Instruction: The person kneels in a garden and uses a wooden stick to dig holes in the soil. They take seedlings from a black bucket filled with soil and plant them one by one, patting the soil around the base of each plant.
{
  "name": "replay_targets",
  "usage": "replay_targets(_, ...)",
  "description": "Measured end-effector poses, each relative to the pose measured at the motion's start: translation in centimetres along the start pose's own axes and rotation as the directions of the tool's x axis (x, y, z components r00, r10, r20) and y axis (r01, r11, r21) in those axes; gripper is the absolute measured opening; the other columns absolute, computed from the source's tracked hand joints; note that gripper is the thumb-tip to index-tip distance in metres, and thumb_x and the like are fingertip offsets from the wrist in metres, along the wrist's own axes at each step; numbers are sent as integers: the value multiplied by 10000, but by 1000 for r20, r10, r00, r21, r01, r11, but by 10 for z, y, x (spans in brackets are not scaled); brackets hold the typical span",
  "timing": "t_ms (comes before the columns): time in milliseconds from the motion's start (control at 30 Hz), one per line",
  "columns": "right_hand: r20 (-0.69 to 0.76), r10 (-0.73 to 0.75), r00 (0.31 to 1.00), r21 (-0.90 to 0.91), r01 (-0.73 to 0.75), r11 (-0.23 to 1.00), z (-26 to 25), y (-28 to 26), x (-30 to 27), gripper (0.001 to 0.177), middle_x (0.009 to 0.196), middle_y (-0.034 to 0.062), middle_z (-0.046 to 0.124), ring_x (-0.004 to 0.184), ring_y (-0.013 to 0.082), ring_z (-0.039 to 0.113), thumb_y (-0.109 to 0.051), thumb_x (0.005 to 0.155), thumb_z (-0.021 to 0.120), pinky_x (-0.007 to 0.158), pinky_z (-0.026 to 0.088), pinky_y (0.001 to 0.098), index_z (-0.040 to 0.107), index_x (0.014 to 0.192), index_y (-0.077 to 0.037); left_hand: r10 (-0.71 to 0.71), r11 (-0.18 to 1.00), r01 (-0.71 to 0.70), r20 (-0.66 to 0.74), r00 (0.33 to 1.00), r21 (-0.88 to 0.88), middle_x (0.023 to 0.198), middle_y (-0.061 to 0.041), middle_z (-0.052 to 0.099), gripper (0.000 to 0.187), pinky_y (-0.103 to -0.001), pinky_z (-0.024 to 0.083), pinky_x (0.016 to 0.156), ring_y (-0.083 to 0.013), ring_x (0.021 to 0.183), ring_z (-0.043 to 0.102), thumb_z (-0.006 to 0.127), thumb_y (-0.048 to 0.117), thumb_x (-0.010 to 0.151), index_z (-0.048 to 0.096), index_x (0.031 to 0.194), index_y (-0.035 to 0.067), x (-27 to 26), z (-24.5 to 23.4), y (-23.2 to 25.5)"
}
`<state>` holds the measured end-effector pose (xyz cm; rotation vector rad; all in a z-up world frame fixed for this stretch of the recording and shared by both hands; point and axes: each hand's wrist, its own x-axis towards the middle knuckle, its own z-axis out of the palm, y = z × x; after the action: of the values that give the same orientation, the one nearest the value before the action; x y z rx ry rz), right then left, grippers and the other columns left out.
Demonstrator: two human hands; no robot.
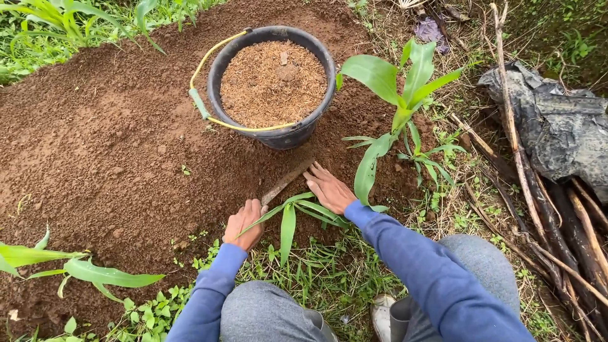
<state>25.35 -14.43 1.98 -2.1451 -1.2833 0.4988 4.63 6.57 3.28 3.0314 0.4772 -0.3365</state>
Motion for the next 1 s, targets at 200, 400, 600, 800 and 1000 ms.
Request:
replay_targets(200,-2,-21,1000,-29,21,999,13,13,2,513,1629,204,375,1533,386,282,-351,1138,226,1285,251,499,395,1598,-200,-7,1000,7,21,1000,26,926,-64,542,356,-410,641,711,-256,832,743,157,333,1135,424,1072,106,18,64,1)
replay_targets(400,-105,-45,993,3,46,999,3,0,-4,530,1676,144,309,1552,351,246,-345,1132,233,1285,215,484,342,1622,-176,-124,986,116,-61,990,-118,889,-80,554,426,-454,633,700,-315,820,745,171,421,1123,447,1021,112,-7,30,4)
replay_targets(600,-133,-3,991,79,14,997,-5,-10,-6,540,1668,137,330,1538,359,274,-354,1128,240,1285,225,496,349,1621,-161,-174,980,162,-100,980,-116,880,-69,555,355,-445,632,721,-297,828,748,265,410,1110,455,999,131,-10,78,-11)
replay_targets(800,-258,432,864,522,-251,815,-26,-46,-15,641,1614,185,406,1529,384,297,-382,1123,87,1277,212,531,431,1573,-82,-521,716,463,41,852,-523,919,-116,614,379,-485,616,751,-344,835,745,271,471,1108,469,1077,150,-104,59,13)
replay_targets(1000,-454,607,653,661,-210,720,11,-58,-43,494,1434,135,500,1417,348,450,-422,1139,211,1240,301,522,507,1412,-136,-676,334,714,371,637,-616,986,-133,720,364,-464,481,785,-316,858,669,351,472,1062,533,1108,160,-209,56,75)
